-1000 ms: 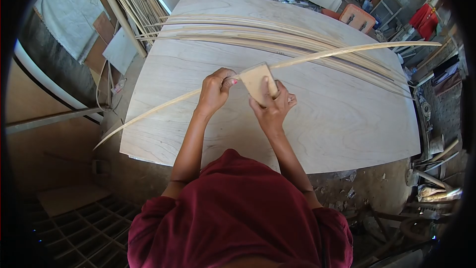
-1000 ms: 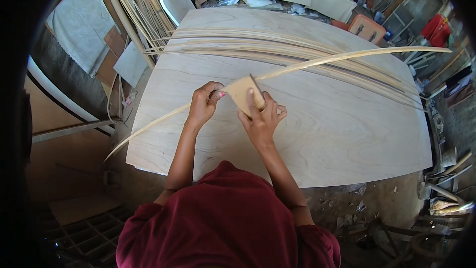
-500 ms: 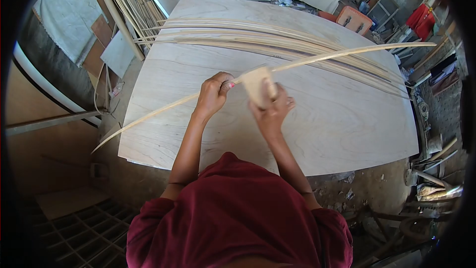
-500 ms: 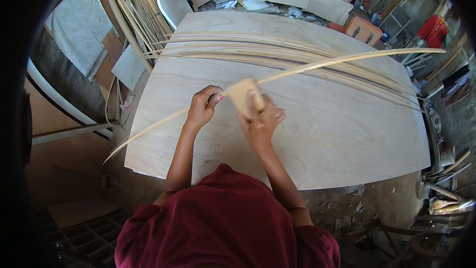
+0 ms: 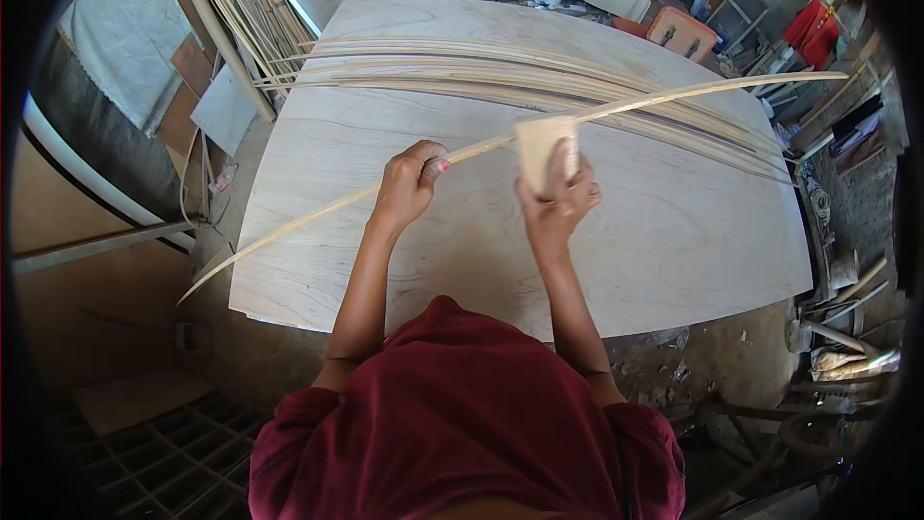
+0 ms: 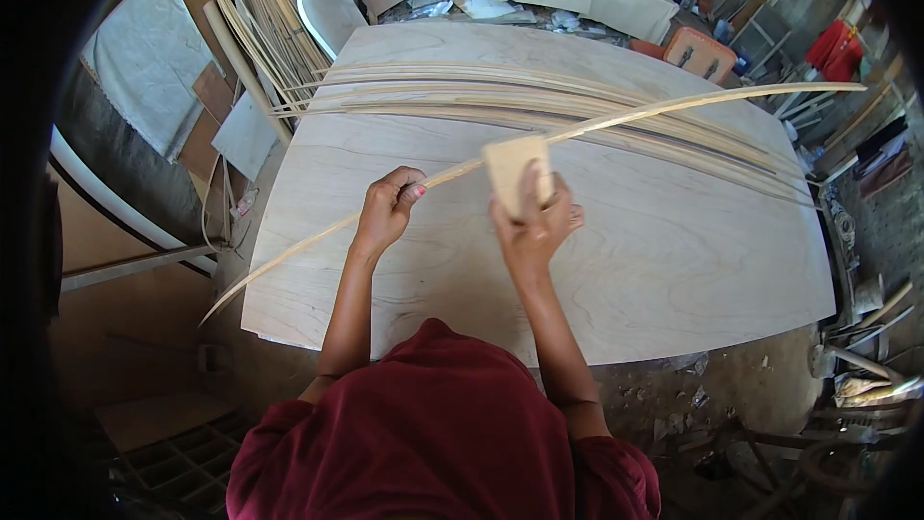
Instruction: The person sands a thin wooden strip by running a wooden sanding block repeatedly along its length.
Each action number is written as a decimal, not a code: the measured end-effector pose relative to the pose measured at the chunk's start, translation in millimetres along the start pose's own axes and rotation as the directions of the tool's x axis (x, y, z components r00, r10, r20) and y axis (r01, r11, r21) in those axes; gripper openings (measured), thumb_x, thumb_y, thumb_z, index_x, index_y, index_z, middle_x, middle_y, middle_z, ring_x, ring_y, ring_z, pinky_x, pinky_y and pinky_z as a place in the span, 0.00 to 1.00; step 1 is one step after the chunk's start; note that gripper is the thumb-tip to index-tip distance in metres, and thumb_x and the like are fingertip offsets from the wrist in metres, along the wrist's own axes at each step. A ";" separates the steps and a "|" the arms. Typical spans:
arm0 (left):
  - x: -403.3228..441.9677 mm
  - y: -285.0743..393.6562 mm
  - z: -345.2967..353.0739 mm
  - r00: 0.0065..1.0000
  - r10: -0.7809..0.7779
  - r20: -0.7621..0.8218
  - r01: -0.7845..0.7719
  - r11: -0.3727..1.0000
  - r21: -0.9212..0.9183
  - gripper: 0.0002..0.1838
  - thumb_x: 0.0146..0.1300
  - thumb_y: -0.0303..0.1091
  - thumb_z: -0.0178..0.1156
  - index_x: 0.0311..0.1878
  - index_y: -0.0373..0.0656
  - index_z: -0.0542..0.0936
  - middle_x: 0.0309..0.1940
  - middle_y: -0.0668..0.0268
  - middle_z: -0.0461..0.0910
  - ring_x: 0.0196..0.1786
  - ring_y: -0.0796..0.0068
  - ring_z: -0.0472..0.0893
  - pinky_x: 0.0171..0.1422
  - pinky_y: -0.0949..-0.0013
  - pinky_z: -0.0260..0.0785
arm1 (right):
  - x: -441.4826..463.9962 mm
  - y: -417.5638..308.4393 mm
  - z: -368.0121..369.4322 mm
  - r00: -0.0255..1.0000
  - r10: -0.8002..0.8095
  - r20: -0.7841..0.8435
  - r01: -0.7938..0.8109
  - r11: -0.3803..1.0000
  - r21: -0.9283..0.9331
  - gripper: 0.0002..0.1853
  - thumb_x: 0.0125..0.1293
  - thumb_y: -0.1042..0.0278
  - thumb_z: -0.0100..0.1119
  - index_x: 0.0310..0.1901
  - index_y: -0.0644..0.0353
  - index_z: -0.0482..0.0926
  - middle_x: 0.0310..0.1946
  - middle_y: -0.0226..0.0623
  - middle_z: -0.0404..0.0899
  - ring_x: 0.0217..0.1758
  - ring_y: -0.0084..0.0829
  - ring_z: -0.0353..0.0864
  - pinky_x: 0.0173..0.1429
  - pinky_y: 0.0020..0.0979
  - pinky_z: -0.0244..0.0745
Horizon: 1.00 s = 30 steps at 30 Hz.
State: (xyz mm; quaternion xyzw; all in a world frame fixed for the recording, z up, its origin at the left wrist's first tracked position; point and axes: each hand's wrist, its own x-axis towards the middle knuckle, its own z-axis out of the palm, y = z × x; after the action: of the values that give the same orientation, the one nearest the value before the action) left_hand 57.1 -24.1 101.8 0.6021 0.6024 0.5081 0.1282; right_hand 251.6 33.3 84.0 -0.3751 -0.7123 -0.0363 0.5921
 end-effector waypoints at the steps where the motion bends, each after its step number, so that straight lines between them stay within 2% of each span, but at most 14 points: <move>1: -0.8 -0.7 -0.2 1.000 -0.002 0.010 0.002 1.000 -0.001 0.05 0.56 0.20 0.58 0.36 0.35 0.77 0.30 0.53 0.78 0.32 0.55 0.77 0.38 0.65 0.69 | -8.8 -5.9 -0.1 0.994 -0.049 0.098 0.058 0.995 -0.087 0.39 0.42 0.62 0.73 0.61 0.49 0.72 0.51 0.52 0.70 0.50 0.39 0.70 0.51 0.39 0.52; 5: -2.9 2.6 -1.6 1.000 -0.002 0.009 0.002 1.000 0.013 0.05 0.55 0.21 0.59 0.37 0.35 0.77 0.29 0.54 0.78 0.31 0.59 0.78 0.37 0.66 0.69 | -12.2 -7.1 -1.9 0.971 -0.133 0.197 0.152 0.984 -0.087 0.39 0.42 0.61 0.73 0.61 0.46 0.71 0.51 0.52 0.70 0.50 0.39 0.70 0.52 0.40 0.50; 8: -4.9 5.0 -4.1 0.997 -0.063 0.048 0.063 0.998 0.013 0.05 0.55 0.22 0.59 0.36 0.35 0.77 0.28 0.55 0.78 0.28 0.63 0.77 0.34 0.68 0.68 | 12.1 10.9 -17.1 0.995 -0.052 0.089 0.066 0.985 -0.162 0.39 0.42 0.61 0.72 0.62 0.48 0.71 0.50 0.51 0.71 0.51 0.36 0.70 0.50 0.40 0.50; 10: -4.9 0.4 -0.8 1.000 -0.022 0.007 0.022 0.998 -0.065 0.06 0.55 0.24 0.61 0.37 0.36 0.77 0.28 0.57 0.78 0.25 0.67 0.76 0.31 0.69 0.67 | 27.9 23.5 -27.1 0.990 0.134 -0.054 -0.140 0.979 -0.149 0.40 0.42 0.60 0.72 0.62 0.51 0.70 0.48 0.51 0.72 0.51 0.35 0.70 0.49 0.38 0.50; 13: -2.2 1.8 4.0 0.999 -0.045 0.019 0.045 0.999 -0.019 0.07 0.54 0.26 0.63 0.35 0.36 0.77 0.28 0.58 0.78 0.23 0.69 0.74 0.29 0.69 0.66 | 35.0 23.2 -36.1 0.971 0.237 -0.030 -0.239 0.961 -0.136 0.40 0.42 0.60 0.72 0.62 0.53 0.70 0.47 0.50 0.73 0.51 0.35 0.70 0.48 0.38 0.50; 14: -1.5 2.3 5.8 0.999 -0.039 0.026 0.040 0.999 -0.023 0.07 0.54 0.26 0.63 0.35 0.36 0.77 0.28 0.58 0.78 0.23 0.69 0.74 0.29 0.69 0.66 | 32.1 21.0 -37.2 0.970 0.239 -0.037 -0.242 0.960 -0.142 0.40 0.42 0.60 0.72 0.62 0.53 0.70 0.47 0.50 0.73 0.51 0.35 0.70 0.48 0.38 0.50; 16: -0.9 3.7 9.8 0.999 0.021 -0.037 -0.022 0.999 -0.023 0.07 0.54 0.28 0.65 0.32 0.36 0.77 0.28 0.59 0.77 0.22 0.69 0.72 0.29 0.69 0.65 | 18.2 8.0 -36.5 0.991 0.094 0.095 -0.077 0.983 -0.164 0.39 0.41 0.60 0.72 0.61 0.53 0.72 0.47 0.49 0.72 0.50 0.35 0.70 0.49 0.38 0.50; 17: -1.1 4.2 10.2 0.999 0.024 -0.027 -0.024 0.999 -0.027 0.07 0.54 0.28 0.65 0.32 0.36 0.77 0.28 0.59 0.77 0.22 0.69 0.72 0.29 0.69 0.65 | 11.4 1.2 -34.7 0.982 0.057 0.177 -0.017 0.976 -0.217 0.39 0.40 0.60 0.72 0.60 0.52 0.72 0.48 0.47 0.72 0.50 0.35 0.70 0.51 0.39 0.50; 18: -0.7 4.0 8.3 1.000 0.026 0.001 -0.026 1.000 -0.006 0.06 0.54 0.27 0.64 0.31 0.36 0.77 0.27 0.59 0.76 0.21 0.69 0.71 0.28 0.68 0.64 | 7.7 -1.3 -34.2 0.983 0.065 0.174 -0.025 0.974 -0.224 0.39 0.40 0.60 0.72 0.60 0.52 0.72 0.48 0.47 0.72 0.50 0.35 0.70 0.51 0.39 0.50; 20: 0.4 3.3 6.3 0.999 0.035 0.035 -0.035 0.999 0.014 0.06 0.54 0.27 0.64 0.30 0.36 0.77 0.26 0.60 0.76 0.21 0.69 0.70 0.28 0.68 0.63 | 4.0 -2.9 -33.8 0.962 -0.015 0.272 0.075 0.974 -0.212 0.39 0.40 0.60 0.72 0.61 0.51 0.72 0.49 0.47 0.72 0.50 0.35 0.71 0.52 0.40 0.49; 24: -1.1 7.3 5.1 0.997 0.056 0.052 -0.058 0.998 0.040 0.06 0.54 0.25 0.63 0.29 0.35 0.75 0.24 0.60 0.74 0.20 0.68 0.68 0.28 0.67 0.62 | 29.2 27.2 -48.2 0.991 -0.007 0.132 0.038 0.973 -0.230 0.40 0.41 0.61 0.72 0.61 0.53 0.72 0.49 0.46 0.72 0.49 0.34 0.70 0.51 0.41 0.49; 26: -0.7 6.3 6.8 0.995 0.071 0.063 -0.073 0.997 0.028 0.06 0.54 0.24 0.62 0.28 0.35 0.74 0.23 0.59 0.74 0.19 0.68 0.68 0.28 0.66 0.62 | 45.1 41.2 -55.7 0.965 0.261 -0.019 -0.260 0.955 -0.143 0.40 0.41 0.60 0.72 0.61 0.55 0.71 0.48 0.45 0.72 0.49 0.34 0.70 0.50 0.39 0.49; 28: -0.4 1.3 9.6 0.989 -0.066 0.134 0.073 0.996 -0.051 0.07 0.55 0.23 0.61 0.28 0.34 0.72 0.18 0.59 0.72 0.19 0.69 0.68 0.27 0.68 0.62 | 39.3 47.6 -51.7 0.969 0.246 -0.017 -0.247 0.963 -0.106 0.40 0.41 0.60 0.72 0.61 0.56 0.70 0.48 0.45 0.72 0.49 0.34 0.70 0.49 0.39 0.50; 30: 0.4 6.6 10.1 0.987 -0.079 0.139 0.088 0.994 -0.063 0.07 0.55 0.23 0.61 0.28 0.34 0.72 0.17 0.59 0.72 0.19 0.70 0.67 0.27 0.68 0.62 | 29.4 45.9 -47.5 0.985 0.166 0.045 -0.161 0.981 -0.110 0.40 0.42 0.59 0.72 0.61 0.56 0.70 0.49 0.45 0.71 0.49 0.35 0.70 0.49 0.40 0.50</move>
State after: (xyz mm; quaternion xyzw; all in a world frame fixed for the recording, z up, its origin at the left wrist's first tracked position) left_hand 68.6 -20.7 102.5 0.6050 0.5991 0.4802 0.2110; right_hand 316.3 57.1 105.7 -0.4640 -0.6919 -0.0151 0.5529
